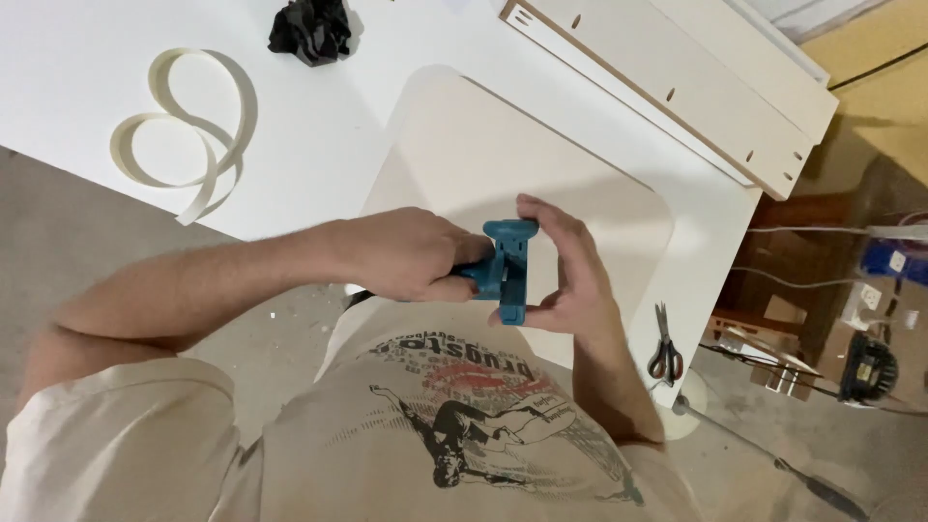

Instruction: Applying edge banding tape to a wooden panel and trimming the excess using scissors and an edge trimmer.

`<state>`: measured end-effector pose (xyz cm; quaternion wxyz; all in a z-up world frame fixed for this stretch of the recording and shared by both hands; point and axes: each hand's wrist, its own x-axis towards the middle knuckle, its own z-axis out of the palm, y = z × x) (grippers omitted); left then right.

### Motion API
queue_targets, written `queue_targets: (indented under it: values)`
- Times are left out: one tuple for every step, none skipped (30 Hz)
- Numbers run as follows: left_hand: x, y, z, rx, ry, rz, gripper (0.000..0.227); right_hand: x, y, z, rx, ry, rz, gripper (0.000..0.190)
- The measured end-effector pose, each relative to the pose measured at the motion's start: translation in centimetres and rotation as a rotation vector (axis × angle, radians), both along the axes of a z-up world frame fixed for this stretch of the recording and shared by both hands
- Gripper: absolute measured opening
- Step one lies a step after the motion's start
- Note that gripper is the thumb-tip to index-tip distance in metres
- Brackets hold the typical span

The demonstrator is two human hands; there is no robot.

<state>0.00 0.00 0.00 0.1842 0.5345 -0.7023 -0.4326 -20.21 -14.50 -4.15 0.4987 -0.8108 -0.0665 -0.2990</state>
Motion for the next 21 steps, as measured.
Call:
queue_targets:
  values:
    - [-0.5, 0.5, -1.2, -0.051, -0.041, -0.029, 0.039, -0.3, 0.4, -0.6, -0.037, -0.010, 0.030, 0.120]
    - [-0.9, 0.9, -1.4, -0.053, -0.039, -0.035, 0.039, -0.4, 0.8, -1.0, -0.039, -0.008, 0.025, 0.120]
    - [-1.4, 1.3, -1.5, -0.109, -0.108, -0.054, 0.042, -0.5, 1.1, -1.3, -0.096, -0.053, 0.012, 0.116]
    - [-1.8, 1.6, -1.5, -0.166, -0.177, -0.072, 0.044, -0.6, 1.4, -1.5, -0.154, -0.098, 0.000, 0.112]
    - [-2.0, 1.8, -1.9, -0.167, -0.175, -0.074, 0.044, -0.7, 1.6, -1.9, -0.155, -0.096, -0.002, 0.112]
    - [-2.1, 2.0, -2.2, -0.185, -0.201, -0.078, 0.043, -0.8, 1.8, -2.2, -0.203, -0.113, -0.017, 0.115]
    - [-2.2, 2.0, -1.9, -0.197, -0.228, -0.085, 0.042, -0.8, 1.9, -2.1, -0.245, -0.131, -0.034, 0.118]
    - [-2.3, 1.9, -1.7, -0.192, -0.228, -0.089, 0.042, -0.5, 2.1, -1.9, -0.240, -0.131, -0.038, 0.118]
    - [-2.4, 1.9, -1.8, -0.199, -0.222, -0.089, 0.041, -0.2, 2.4, -2.0, -0.237, -0.180, -0.049, 0.117]
    - [-2.5, 1.9, -2.0, -0.206, -0.215, -0.089, 0.039, 0.1, 2.7, -2.1, -0.234, -0.229, -0.059, 0.116]
    - [-2.4, 1.8, -2.0, -0.205, -0.213, -0.093, 0.039, 0.1, 2.7, -2.3, -0.233, -0.227, -0.063, 0.116]
    - [-2.3, 1.8, -1.9, -0.206, -0.215, -0.106, 0.040, 0.1, 2.7, -2.4, -0.234, -0.232, -0.081, 0.112]
    - [-2.2, 1.7, -1.7, -0.209, -0.221, -0.116, 0.042, 0.2, 2.7, -2.5, -0.238, -0.240, -0.094, 0.109]
    - [-2.3, 1.7, -2.0, -0.211, -0.223, -0.116, 0.042, 0.3, 2.6, -2.5, -0.240, -0.242, -0.095, 0.109]
    - [-2.4, 1.8, -2.3, -0.222, -0.222, -0.107, 0.043, 0.4, 2.7, -2.5, -0.257, -0.255, -0.100, 0.103]
    - [-2.5, 1.9, -2.6, -0.233, -0.221, -0.098, 0.044, 0.4, 2.7, -2.5, -0.274, -0.268, -0.106, 0.097]
    - [-2.5, 1.9, -2.6, -0.233, -0.222, -0.097, 0.044, 0.4, 2.8, -2.5, -0.274, -0.269, -0.105, 0.097]
    - [-2.4, 2.0, -2.5, -0.226, -0.219, -0.094, 0.043, 0.3, 2.8, -2.4, -0.277, -0.268, -0.106, 0.096]
    - [-2.4, 2.0, -2.5, -0.218, -0.214, -0.092, 0.042, 0.2, 2.8, -2.4, -0.279, -0.266, -0.108, 0.094]
    - [-2.4, 2.1, -2.5, -0.217, -0.214, -0.091, 0.042, 0.2, 2.9, -2.4, -0.278, -0.266, -0.106, 0.094]
    - [-2.4, 2.1, -2.5, -0.226, -0.220, -0.098, 0.044, 0.2, 3.0, -2.4, -0.283, -0.264, -0.110, 0.091]
